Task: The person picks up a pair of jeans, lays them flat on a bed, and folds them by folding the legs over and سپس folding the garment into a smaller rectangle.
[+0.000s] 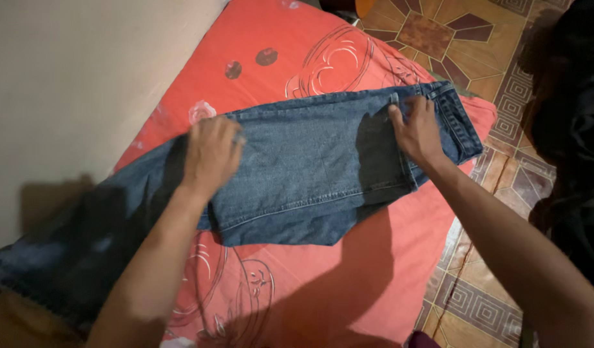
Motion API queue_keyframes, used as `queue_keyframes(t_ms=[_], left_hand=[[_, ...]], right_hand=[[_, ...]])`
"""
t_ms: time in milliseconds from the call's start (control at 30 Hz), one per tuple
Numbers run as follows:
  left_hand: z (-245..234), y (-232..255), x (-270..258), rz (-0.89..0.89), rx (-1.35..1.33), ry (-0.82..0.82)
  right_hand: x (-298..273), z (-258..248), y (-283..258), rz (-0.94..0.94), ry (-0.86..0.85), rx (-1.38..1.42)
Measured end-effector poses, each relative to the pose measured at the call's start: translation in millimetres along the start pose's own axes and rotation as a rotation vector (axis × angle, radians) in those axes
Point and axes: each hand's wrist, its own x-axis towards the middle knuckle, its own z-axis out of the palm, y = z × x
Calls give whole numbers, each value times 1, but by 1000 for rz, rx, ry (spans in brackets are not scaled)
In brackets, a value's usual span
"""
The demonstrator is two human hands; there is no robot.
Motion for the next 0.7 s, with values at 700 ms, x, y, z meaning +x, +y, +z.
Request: queue_keyframes(t_ms=[700], left_hand=[[-8,97,-107,323,-5,-225]], right_hand=[[-90,-102,-25,-36,-815,197]])
